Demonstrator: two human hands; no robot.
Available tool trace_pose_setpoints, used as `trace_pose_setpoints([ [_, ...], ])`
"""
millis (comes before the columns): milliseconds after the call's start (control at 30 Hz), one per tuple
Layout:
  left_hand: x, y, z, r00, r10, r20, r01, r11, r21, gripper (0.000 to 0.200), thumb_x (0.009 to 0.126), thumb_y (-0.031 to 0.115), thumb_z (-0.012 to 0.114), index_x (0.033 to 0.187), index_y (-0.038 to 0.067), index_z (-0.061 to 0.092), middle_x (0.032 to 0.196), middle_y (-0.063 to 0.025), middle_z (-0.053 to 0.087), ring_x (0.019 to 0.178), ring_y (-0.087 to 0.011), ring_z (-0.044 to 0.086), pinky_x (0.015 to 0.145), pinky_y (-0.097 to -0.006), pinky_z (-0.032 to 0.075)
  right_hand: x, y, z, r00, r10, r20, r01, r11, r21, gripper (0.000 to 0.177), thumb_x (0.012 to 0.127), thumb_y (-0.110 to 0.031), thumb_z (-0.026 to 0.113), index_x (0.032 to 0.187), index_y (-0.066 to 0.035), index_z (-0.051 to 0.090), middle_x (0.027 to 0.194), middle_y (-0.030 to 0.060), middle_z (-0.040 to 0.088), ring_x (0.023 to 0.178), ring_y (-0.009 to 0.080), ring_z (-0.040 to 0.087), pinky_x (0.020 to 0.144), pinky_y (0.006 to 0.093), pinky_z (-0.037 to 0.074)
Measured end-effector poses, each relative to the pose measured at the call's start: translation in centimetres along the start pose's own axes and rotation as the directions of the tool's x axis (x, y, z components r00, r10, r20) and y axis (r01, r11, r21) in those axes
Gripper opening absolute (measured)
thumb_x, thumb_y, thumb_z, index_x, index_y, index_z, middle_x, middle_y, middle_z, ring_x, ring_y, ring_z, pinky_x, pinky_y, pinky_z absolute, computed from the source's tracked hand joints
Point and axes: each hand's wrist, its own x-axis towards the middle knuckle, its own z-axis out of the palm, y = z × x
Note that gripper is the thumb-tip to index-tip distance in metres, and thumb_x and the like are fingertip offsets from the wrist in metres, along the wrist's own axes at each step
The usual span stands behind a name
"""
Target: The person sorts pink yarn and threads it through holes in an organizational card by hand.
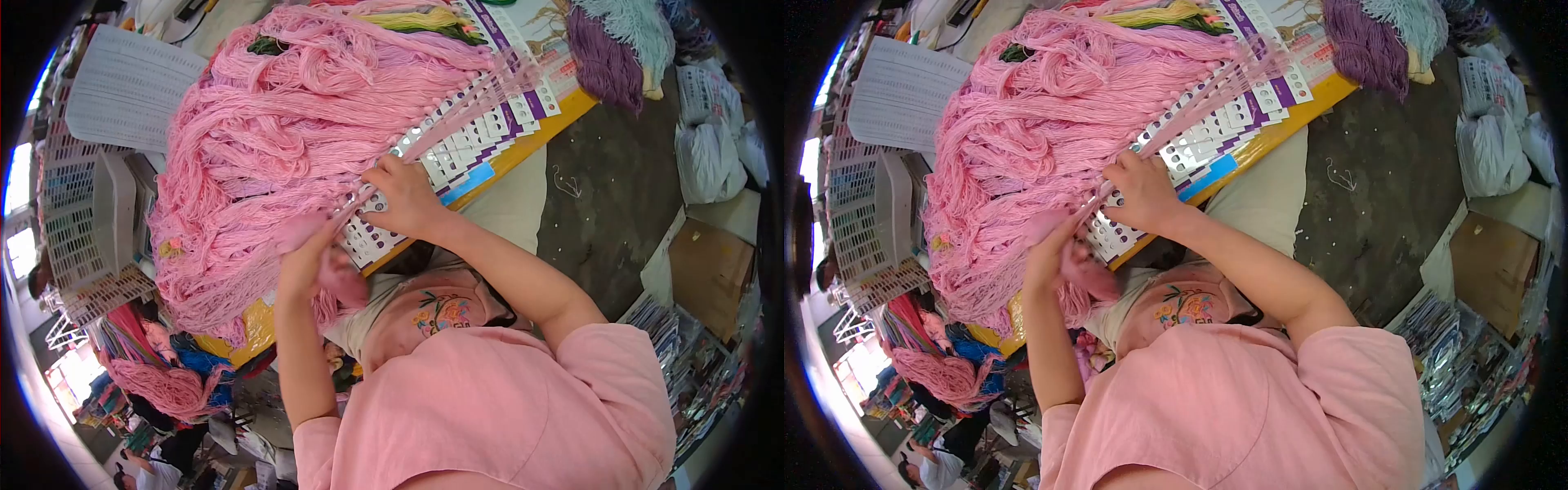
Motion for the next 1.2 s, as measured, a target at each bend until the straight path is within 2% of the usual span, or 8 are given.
trace_pose_setpoints([
  [267,-10.3,2.8,-18.1,0.899,0.437,0.037,-0.346,0.759,-0.552,0.009,0.080,0.014,0.045,0.083,0.005,0.045,0.053,0.0026,0.040,0.043,-0.0039,0.039,0.035,-0.0132,0.032,0.2,-0.6,0.1,0.993,0.087,0.074,-0.075,0.985,-0.156,0.037,0.053,-0.023,0.061,0.086,-0.010,0.050,0.082,0.0065,0.040,0.081,0.0218,0.043,0.069,0.0346,0.027],
  [333,-13.0,4.2,-19.7,0.677,0.415,-0.607,-0.659,0.709,-0.250,0.009,0.080,0.013,0.044,0.082,0.004,0.046,0.056,0.0017,0.043,0.045,-0.0039,0.040,0.040,-0.0135,0.034,0.1,-0.3,0.5,0.998,0.050,0.042,-0.044,0.990,-0.133,0.036,0.053,-0.023,0.061,0.085,-0.010,0.050,0.080,0.0064,0.039,0.082,0.0218,0.041,0.068,0.0345,0.026],
  [400,-14.6,3.7,-28.4,0.470,0.469,-0.748,-0.770,0.633,-0.087,0.007,0.079,0.010,0.044,0.079,0.004,0.047,0.059,-0.0003,0.046,0.049,-0.0067,0.043,0.047,-0.0159,0.037,0.0,-0.3,0.5,0.999,0.026,0.036,-0.020,0.988,-0.153,0.037,0.053,-0.024,0.062,0.085,-0.009,0.050,0.081,0.0066,0.040,0.083,0.0221,0.041,0.068,0.0345,0.027],
  [433,-16.7,2.5,-38.6,0.781,0.609,-0.136,-0.552,0.573,-0.606,0.012,0.077,0.010,0.045,0.084,0.002,0.049,0.066,-0.0025,0.050,0.056,-0.0101,0.048,0.055,-0.0197,0.040,-0.1,-0.2,0.7,1.000,0.001,0.014,0.001,0.987,-0.158,0.037,0.053,-0.024,0.062,0.085,-0.009,0.050,0.081,0.0066,0.040,0.082,0.0220,0.041,0.068,0.0345,0.027],
  [600,-15.9,-0.9,-17.9,0.533,0.647,-0.545,-0.685,0.708,0.170,0.031,0.076,0.018,0.046,0.100,-0.002,0.047,0.080,-0.0074,0.055,0.071,-0.0120,0.052,0.062,-0.0214,0.042,-0.9,-0.1,1.3,0.995,-0.045,-0.092,0.041,0.998,-0.053,0.037,0.053,-0.020,0.063,0.086,-0.010,0.050,0.082,0.0061,0.042,0.081,0.0225,0.042,0.067,0.0343,0.030],
  [733,-11.9,-4.6,-6.5,0.925,0.379,-0.015,-0.361,0.866,-0.346,0.038,0.081,0.027,0.041,0.105,-0.003,0.042,0.094,-0.0134,0.053,0.083,-0.0192,0.051,0.071,-0.0301,0.041,-2.8,-2.6,2.1,0.993,-0.059,-0.106,0.080,0.974,0.213,0.022,0.056,-0.006,0.064,0.076,-0.006,0.053,0.081,0.0072,0.046,0.072,0.0223,0.047,0.061,0.0289,0.038],
  [933,-8.6,-6.0,-0.2,0.852,0.503,0.147,-0.430,0.831,-0.353,0.052,0.083,0.033,0.033,0.117,-0.006,0.028,0.113,-0.0148,0.040,0.097,-0.0218,0.044,0.079,-0.0333,0.037,-4.6,-10.1,0.0,0.749,0.196,0.633,-0.660,0.300,0.689,0.007,0.074,-0.006,0.053,0.077,0.000,0.055,0.068,0.0009,0.053,0.056,0.0046,0.047,0.049,0.0166,0.037],
  [1200,-9.3,-6.2,-0.8,0.824,0.542,0.164,-0.392,0.755,-0.526,0.039,0.082,0.022,0.040,0.108,-0.007,0.040,0.108,-0.0143,0.045,0.090,-0.0194,0.049,0.075,-0.0307,0.041,-4.7,-10.6,-0.3,0.703,0.175,0.689,-0.711,0.173,0.681,0.009,0.072,-0.006,0.053,0.076,0.000,0.059,0.055,0.0024,0.052,0.047,0.0064,0.047,0.041,0.0167,0.035],
])
